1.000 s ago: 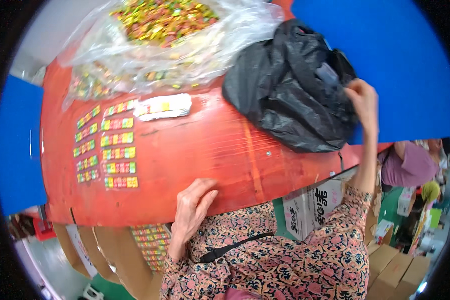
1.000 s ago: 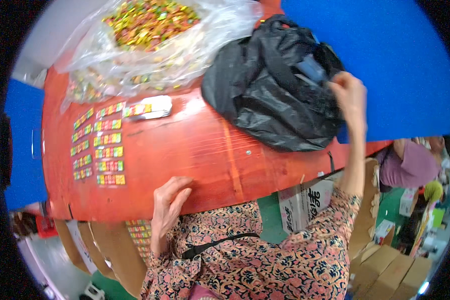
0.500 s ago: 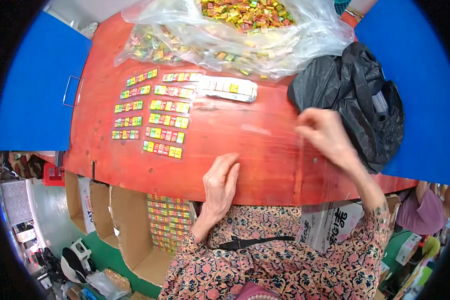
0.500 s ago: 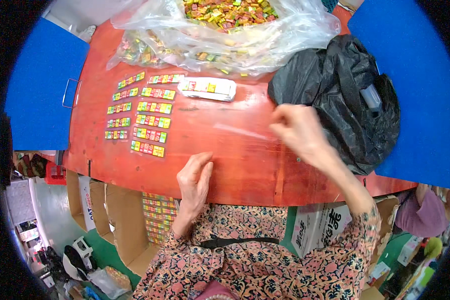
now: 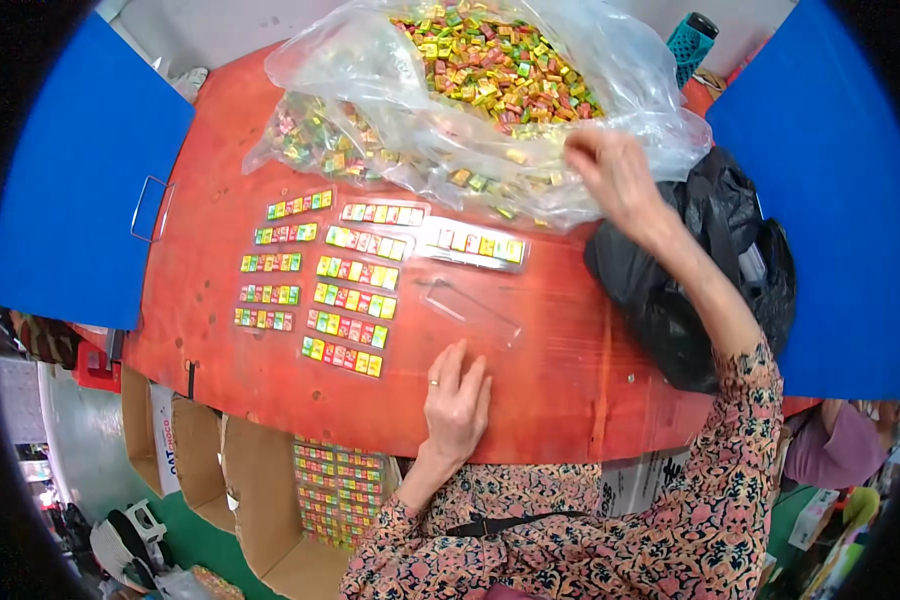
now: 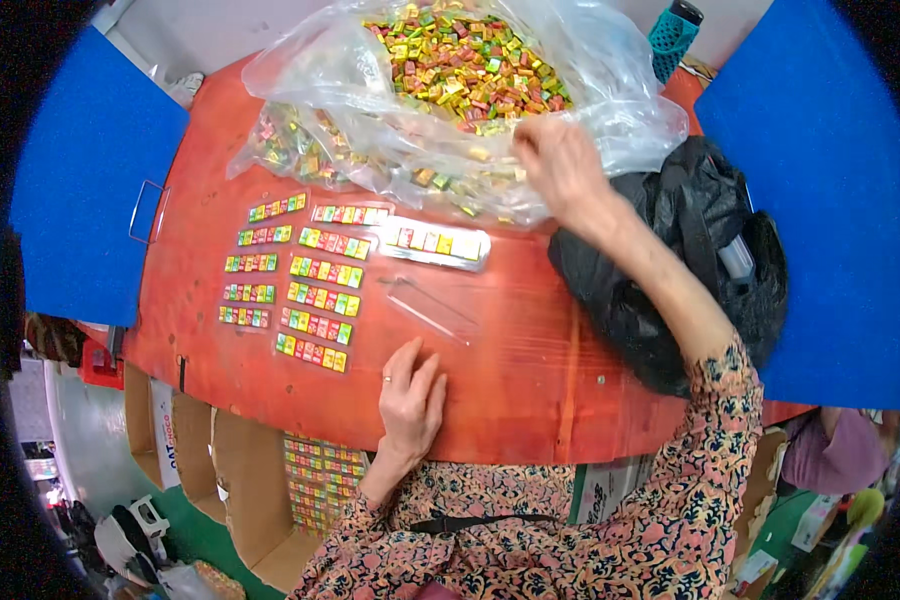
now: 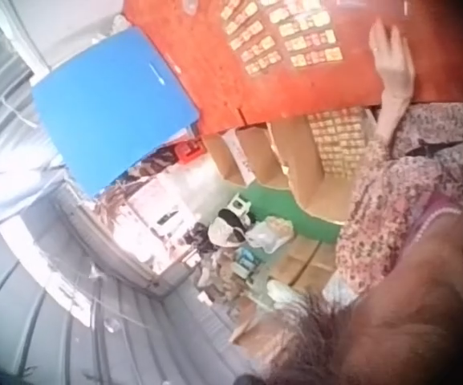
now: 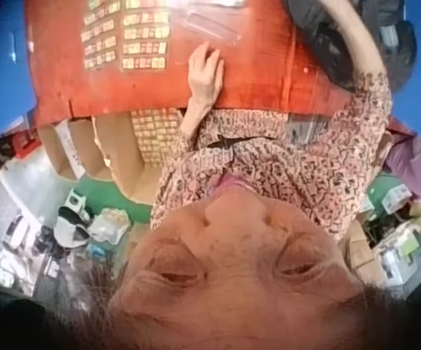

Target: Organizing small packaged items on a table and placing them into a box.

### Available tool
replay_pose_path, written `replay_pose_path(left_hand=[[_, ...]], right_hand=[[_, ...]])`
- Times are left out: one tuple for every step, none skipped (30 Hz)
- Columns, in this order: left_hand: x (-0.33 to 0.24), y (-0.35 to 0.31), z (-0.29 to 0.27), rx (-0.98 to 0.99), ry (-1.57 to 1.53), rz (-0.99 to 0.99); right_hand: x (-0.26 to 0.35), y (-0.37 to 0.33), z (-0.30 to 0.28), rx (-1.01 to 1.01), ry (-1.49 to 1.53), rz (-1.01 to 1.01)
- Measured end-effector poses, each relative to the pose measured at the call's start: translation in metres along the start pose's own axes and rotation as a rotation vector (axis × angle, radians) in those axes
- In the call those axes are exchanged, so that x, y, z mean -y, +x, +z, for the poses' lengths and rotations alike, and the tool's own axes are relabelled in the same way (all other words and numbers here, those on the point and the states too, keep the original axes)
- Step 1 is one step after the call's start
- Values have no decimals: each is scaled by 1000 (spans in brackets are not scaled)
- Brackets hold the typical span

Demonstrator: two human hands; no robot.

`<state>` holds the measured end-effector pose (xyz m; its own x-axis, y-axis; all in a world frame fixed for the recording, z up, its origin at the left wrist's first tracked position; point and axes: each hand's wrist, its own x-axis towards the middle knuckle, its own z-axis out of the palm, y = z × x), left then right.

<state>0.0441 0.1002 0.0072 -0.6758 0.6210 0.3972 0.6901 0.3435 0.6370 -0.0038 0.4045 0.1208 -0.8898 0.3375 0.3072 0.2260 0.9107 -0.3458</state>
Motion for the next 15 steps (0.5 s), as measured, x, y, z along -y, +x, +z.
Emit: replay_pose_path(left_hand=[[-1,5,-1,-7,-5,6],[-3,11,-1,49,13,59],[-2,16,-8,104,61,104],[0,20,-6,157,58,127],[1,26,-10,152,73,126],[1,34,-12,186,48,149],[0,44,-15,221,22,173],[-1,61,-20,214,5,190],[1,78,-27,215,16,191],[5,97,-28,191,-68,181],[6,120,-34,166,-138,169],[4,147,-38,131,-155,168],[2,178,-39,94,-177,173],[6,211,-31,66,-247,170],[9,245,-22,34,-330,168]], right_hand=[[-18,23,2,-94,10,-29],[-37,43,6,-146,27,-71],[-43,66,17,-151,49,-83],[-55,84,23,-96,10,-47],[-63,103,33,-44,-11,-12],[-74,120,43,-52,-11,-16],[-85,136,53,-51,-23,-27],[-96,149,70,-44,-29,-36],[-106,160,86,-49,-19,-38],[-121,169,100,50,-20,69],[-126,178,112,147,-6,170],[-130,177,122,149,-89,124],[-137,179,130,145,-90,125],[-145,182,138,13,-147,99],[-155,184,140,-117,-217,73]])
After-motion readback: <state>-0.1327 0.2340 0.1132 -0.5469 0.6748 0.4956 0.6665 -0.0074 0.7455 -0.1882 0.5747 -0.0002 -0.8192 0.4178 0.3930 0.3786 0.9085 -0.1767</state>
